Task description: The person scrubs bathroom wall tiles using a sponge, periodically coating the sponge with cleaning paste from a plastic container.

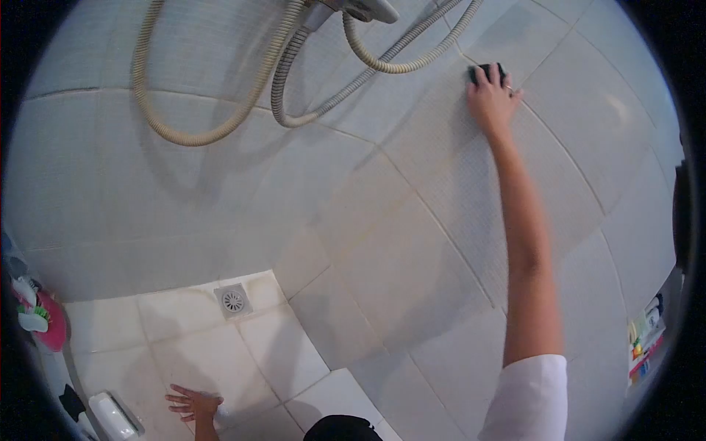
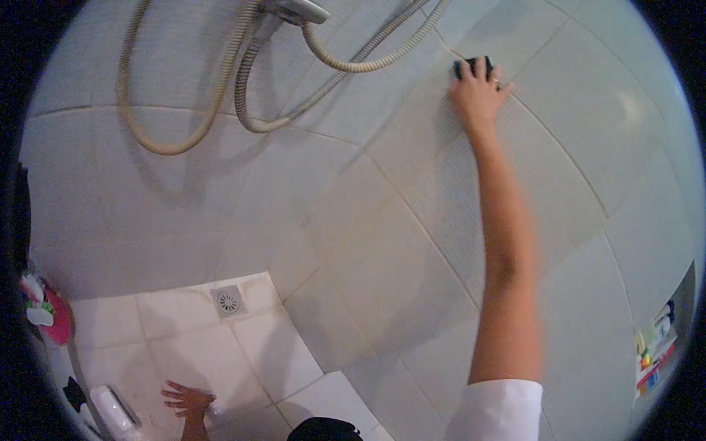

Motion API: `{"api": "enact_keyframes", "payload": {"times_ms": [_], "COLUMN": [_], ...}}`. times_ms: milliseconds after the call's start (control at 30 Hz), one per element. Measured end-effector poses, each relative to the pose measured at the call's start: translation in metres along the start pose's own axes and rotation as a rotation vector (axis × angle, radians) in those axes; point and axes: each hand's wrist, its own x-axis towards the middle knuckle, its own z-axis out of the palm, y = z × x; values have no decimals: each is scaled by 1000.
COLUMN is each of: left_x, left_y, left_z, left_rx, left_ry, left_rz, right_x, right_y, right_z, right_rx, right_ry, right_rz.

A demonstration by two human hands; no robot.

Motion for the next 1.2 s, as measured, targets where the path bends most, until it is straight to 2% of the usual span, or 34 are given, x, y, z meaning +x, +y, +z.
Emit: {"api": "enact_keyframes", "payload": {"times_ms": [100, 233, 300, 367, 467, 567, 667, 767, 900, 967, 1067, 1200], "left_x": [2, 13, 9, 9, 7, -4, 0, -5, -7, -3, 4, 11], "left_y": [0, -8, -10, -11, -9, -7, -2, -7, -5, -3, -13, -10], "left_z": [2, 9, 10, 9, 5, 2, -5, -1, -3, -7, 7, 8], "left_rx": [-7, -10, -53, -62, -64, -34, -17, -28, -44, -35, -28, -12], "left_ry": [16, 19, 33, 19, 4, 11, 22, 9, -25, -5, -40, 8], "left_rz": [17, 32, 87, 92, 100, 78, 66, 93, 65, 71, 114, 96], "right_x": [-30, -144, -190, -215, -216, -178, -185, -206, -153, -152, -197, -276], "right_y": [-54, -112, -99, -60, -31, -73, -80, -69, -117, -124, -81, 53], "right_z": [12, -7, -39, -69, -86, -54, -46, -60, -14, -17, -39, -139], "right_rx": [87, 298, 351, 395, 324, 275, 222, 258, 251, 227, 265, 162], "right_ry": [-31, -101, -185, -252, -209, -167, -135, -201, -173, -168, -171, -306], "right_rz": [-93, -363, -406, -285, -273, -308, -285, -261, -299, -312, -342, -144]}}
